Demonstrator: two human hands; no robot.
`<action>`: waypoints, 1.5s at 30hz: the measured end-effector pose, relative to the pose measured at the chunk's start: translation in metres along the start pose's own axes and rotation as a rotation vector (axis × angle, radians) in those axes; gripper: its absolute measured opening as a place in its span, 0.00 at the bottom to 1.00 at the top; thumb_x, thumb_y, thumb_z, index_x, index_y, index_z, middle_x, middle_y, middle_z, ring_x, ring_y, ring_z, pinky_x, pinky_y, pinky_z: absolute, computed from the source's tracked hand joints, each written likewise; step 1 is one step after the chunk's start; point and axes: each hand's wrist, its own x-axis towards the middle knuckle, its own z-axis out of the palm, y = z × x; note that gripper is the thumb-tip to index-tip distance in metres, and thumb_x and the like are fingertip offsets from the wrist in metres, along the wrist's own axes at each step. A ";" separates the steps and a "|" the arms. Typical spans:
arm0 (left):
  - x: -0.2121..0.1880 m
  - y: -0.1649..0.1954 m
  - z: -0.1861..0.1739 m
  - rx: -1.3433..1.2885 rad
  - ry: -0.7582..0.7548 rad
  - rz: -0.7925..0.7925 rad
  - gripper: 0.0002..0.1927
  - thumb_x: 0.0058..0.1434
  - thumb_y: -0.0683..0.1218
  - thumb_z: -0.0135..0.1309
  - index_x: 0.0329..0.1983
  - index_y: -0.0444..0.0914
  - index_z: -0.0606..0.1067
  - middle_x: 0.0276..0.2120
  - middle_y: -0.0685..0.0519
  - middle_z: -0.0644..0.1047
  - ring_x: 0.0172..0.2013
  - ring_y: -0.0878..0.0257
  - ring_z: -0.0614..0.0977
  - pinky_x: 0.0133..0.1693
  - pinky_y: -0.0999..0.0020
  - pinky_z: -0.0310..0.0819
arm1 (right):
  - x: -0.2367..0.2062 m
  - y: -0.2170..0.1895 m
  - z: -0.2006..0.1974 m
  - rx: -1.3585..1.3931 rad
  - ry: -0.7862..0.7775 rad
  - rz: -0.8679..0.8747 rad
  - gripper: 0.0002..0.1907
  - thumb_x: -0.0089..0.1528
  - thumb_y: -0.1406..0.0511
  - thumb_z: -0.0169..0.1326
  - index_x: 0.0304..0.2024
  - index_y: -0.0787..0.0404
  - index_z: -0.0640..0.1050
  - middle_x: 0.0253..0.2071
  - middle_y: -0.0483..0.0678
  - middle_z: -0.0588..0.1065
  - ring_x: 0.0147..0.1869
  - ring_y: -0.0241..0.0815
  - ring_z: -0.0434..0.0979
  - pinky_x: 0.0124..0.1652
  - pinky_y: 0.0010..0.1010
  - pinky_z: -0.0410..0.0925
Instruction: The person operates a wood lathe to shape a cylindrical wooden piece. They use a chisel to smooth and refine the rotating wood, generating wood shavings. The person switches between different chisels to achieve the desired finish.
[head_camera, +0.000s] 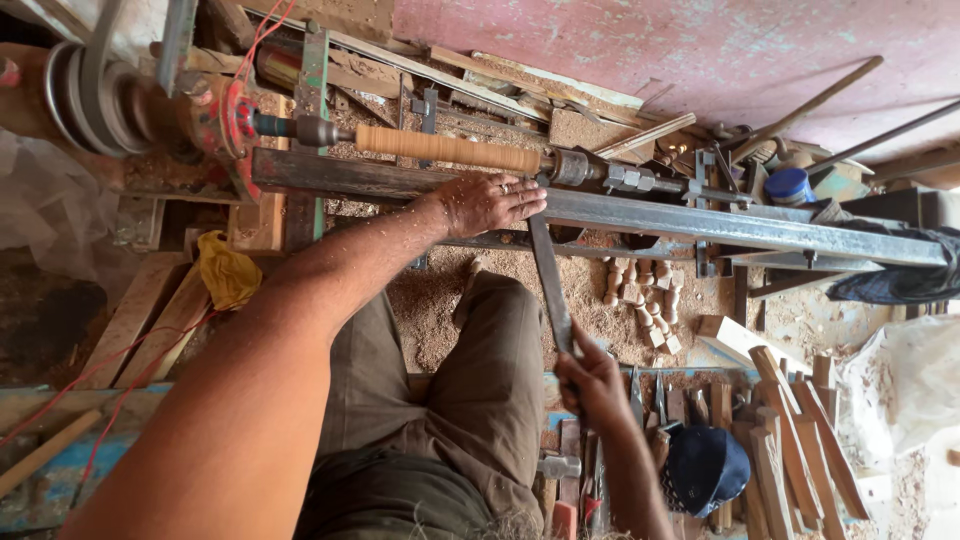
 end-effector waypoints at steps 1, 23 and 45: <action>0.000 -0.001 0.002 -0.014 0.028 0.004 0.23 0.69 0.42 0.48 0.67 0.42 0.70 0.66 0.53 0.72 0.61 0.62 0.78 0.62 0.65 0.76 | 0.006 -0.001 -0.013 -0.036 -0.006 0.023 0.34 0.66 0.68 0.48 0.75 0.44 0.60 0.20 0.42 0.72 0.14 0.30 0.62 0.14 0.24 0.59; -0.003 0.004 -0.001 0.128 -0.083 0.037 0.27 0.66 0.39 0.51 0.70 0.42 0.66 0.69 0.54 0.68 0.67 0.61 0.71 0.66 0.63 0.66 | -0.027 0.026 0.099 0.190 0.086 -0.167 0.36 0.66 0.67 0.51 0.76 0.46 0.58 0.23 0.44 0.73 0.16 0.30 0.63 0.14 0.22 0.60; -0.030 -0.002 -0.021 0.126 -0.139 -0.001 0.27 0.71 0.38 0.45 0.73 0.42 0.64 0.71 0.53 0.67 0.67 0.62 0.71 0.69 0.64 0.63 | 0.026 -0.011 -0.047 -0.134 -0.239 -0.174 0.36 0.65 0.68 0.50 0.75 0.47 0.59 0.20 0.44 0.71 0.14 0.30 0.62 0.14 0.23 0.61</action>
